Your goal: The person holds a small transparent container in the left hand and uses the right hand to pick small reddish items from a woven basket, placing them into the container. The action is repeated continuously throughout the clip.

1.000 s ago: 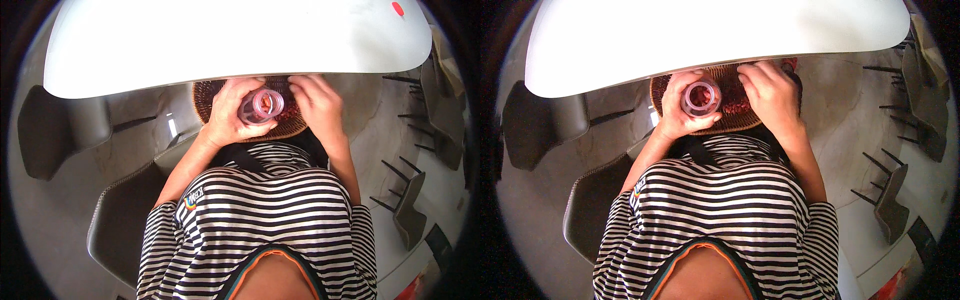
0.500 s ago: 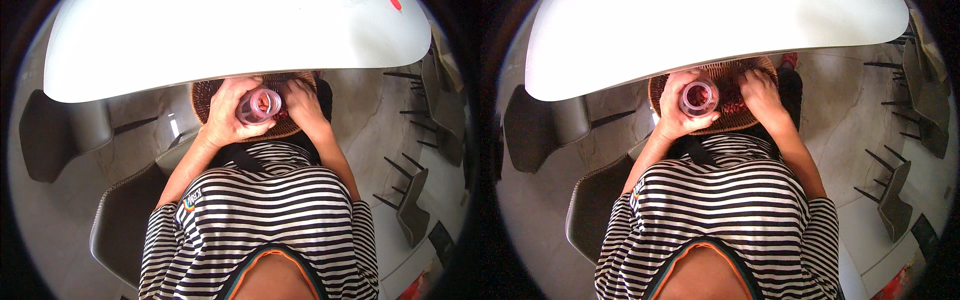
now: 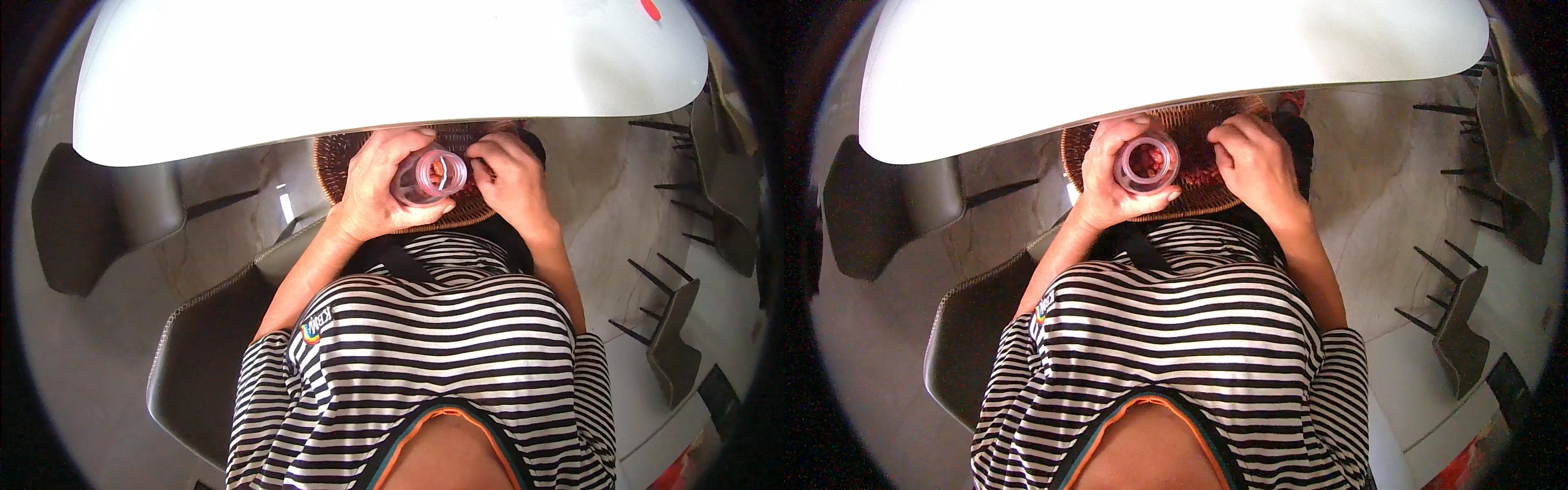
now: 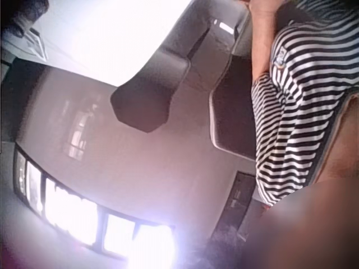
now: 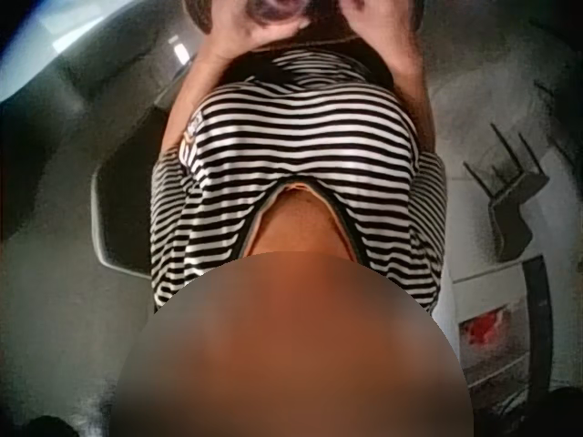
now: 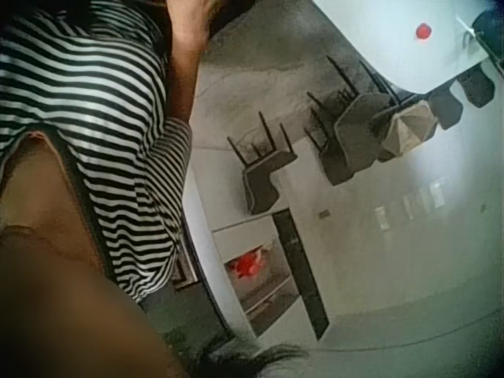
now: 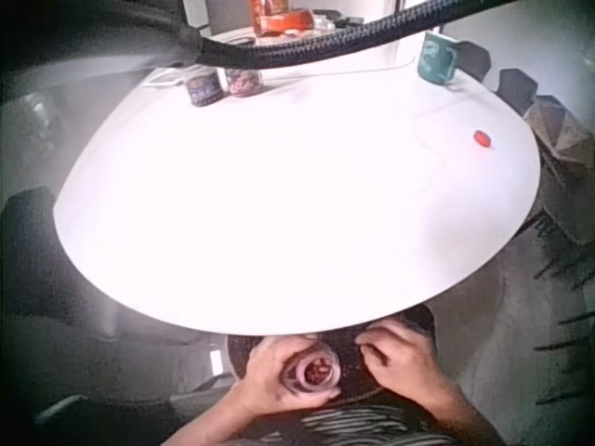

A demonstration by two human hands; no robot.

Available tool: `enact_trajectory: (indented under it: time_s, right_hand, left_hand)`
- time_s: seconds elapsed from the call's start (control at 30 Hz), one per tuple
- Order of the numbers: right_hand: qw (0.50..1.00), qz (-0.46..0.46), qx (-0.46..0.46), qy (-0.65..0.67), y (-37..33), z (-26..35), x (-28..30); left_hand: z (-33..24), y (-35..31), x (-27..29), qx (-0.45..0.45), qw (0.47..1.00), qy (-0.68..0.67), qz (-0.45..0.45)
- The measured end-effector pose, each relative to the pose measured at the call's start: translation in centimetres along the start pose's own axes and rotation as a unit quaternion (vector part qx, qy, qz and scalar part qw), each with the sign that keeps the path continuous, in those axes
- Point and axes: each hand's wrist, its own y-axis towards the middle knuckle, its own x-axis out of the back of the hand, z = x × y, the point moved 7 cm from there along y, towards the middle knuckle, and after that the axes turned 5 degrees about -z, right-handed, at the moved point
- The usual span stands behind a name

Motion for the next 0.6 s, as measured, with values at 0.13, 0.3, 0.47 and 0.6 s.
enact_trajectory:
  time_s: [0.13,0.3,0.47,0.6]
  right_hand:
    - [0.984,-0.091,0.014,0.155,3.0,5.8,5.8]
    - [0.971,-0.089,0.093,0.202,4.5,8.9,7.1]
    - [0.975,-0.112,0.036,0.188,3.9,5.9,6.4]
    - [0.996,-0.021,0.046,-0.068,1.8,2.6,1.9]
  left_hand:
    - [0.0,0.0,-0.1,-0.003,1.000,0.008,0.006]
    - [-0.2,0.2,-0.2,-0.006,1.000,0.014,0.002]
    - [-0.2,0.0,0.3,-0.007,1.000,0.015,0.000]
    - [0.3,-0.3,0.2,0.004,1.000,0.007,0.005]
